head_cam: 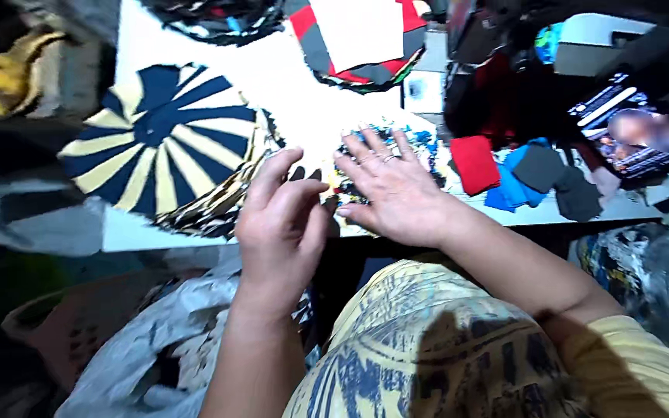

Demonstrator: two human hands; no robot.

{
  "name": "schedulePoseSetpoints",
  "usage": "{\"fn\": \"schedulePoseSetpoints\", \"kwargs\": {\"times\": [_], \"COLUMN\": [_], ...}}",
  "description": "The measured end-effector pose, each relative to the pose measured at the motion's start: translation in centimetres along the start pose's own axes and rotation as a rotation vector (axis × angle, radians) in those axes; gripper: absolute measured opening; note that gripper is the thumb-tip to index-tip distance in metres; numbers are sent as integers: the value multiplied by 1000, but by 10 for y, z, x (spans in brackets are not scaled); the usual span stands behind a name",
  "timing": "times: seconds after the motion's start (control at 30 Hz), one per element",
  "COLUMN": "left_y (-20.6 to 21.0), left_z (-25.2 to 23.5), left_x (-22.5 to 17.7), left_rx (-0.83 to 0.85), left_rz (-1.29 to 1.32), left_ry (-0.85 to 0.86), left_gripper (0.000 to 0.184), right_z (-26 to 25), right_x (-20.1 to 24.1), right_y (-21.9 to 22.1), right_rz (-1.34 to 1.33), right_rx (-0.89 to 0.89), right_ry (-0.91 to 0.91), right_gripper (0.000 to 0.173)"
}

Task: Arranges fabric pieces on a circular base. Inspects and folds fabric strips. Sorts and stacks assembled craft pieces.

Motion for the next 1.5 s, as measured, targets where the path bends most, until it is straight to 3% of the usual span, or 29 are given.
{"fn": "schedulePoseSetpoints", "kwargs": {"times": [0.1,0.33,0.43,0.53,0.83,1.0,1.2,1.4,1.5], "left_y": [-4,7,10,11,16,16,14,13,14], "left_z": [0,-11,-14,-12,-10,-9,-8,-2,-1], "left_x": [2,9,8,14,19,21,21,17,16], "left_rx": [-111,-211,-214,-223,-227,-227,-252,-252,-243], "left_rz": [52,248,261,267,246,234,286,396,487], "left_ry": [22,78,85,70,62,38,14,-40,-63], "left_gripper": [27,32,33,36,37,40,43,46,47], "right_z": [0,-2,-1,-4,-13,-16,-19,-7,-2], "right_x": [15,16,16,5,-20,-7,-8,14,16], "right_y": [-11,12,-8,-20,3,-9,11,-1,13], "right_rz": [34,-3,-77,-82,-10,-28,-22,-24,-12], "right_rx": [-103,-9,-100,-171,23,-29,12,-59,-43], "right_ry": [-46,-102,-92,-68,38,10,-27,-87,-111], "right_gripper": [66,60,53,57,74,68,68,66,67]}}
Point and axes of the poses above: each hand's wrist, its own z-axis away from the middle knuckle, its own y-axis out of the palm, x = y × z, the point moved 10 cm from there along -z, towards the middle knuckle, and after that the axes turned 1 degree about -x, right-handed, at the moved point
